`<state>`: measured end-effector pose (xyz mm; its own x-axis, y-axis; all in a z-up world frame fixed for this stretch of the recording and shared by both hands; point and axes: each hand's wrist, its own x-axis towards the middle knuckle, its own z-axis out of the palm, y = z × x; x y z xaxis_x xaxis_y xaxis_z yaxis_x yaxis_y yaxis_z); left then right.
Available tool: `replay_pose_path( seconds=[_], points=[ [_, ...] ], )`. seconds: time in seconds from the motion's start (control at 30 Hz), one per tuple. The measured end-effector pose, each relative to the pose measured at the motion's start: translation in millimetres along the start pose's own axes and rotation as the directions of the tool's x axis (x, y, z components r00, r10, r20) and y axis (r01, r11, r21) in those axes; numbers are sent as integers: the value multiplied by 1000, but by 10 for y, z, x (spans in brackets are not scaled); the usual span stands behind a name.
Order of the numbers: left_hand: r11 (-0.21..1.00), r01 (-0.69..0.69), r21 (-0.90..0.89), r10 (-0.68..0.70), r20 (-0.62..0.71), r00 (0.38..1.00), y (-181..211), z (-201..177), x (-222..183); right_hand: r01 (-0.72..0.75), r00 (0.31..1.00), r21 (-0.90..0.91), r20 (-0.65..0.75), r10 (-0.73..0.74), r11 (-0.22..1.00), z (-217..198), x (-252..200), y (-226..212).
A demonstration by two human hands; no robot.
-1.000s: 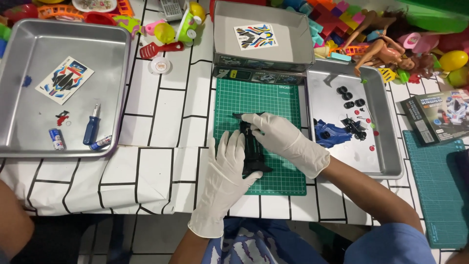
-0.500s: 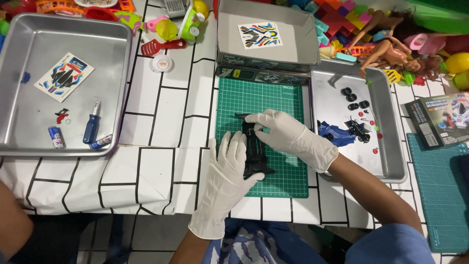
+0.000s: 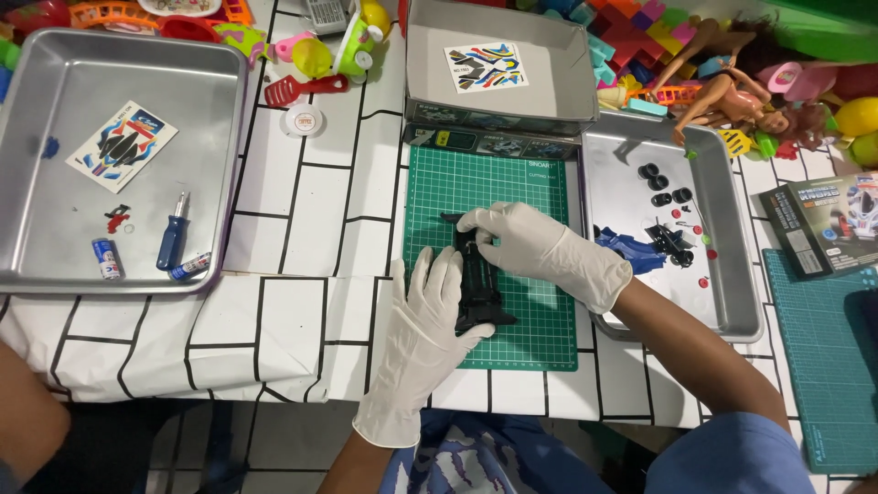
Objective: Assembling a toy car kit by fitting plastic parts together and applying decorative stickers to the chassis.
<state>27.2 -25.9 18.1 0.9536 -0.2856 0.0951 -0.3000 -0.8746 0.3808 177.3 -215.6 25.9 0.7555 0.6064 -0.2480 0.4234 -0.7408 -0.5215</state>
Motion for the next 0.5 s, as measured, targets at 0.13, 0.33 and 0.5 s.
replay_pose_path(
  seconds=[0.13,0.33,0.5],
  points=[
    [1000,-4,24,3,31,1000,7,-43,14,74,996,-178,-41,-82,981,-3,-73,-160],
    [1000,-10,18,10,22,1000,7,-72,10,90,990,-417,-60,-126,905,129,-106,-1],
    [1000,-4,10,4,64,998,0,-54,11,40,994,-81,-97,-48,996,-1,-186,-99]
  ],
)
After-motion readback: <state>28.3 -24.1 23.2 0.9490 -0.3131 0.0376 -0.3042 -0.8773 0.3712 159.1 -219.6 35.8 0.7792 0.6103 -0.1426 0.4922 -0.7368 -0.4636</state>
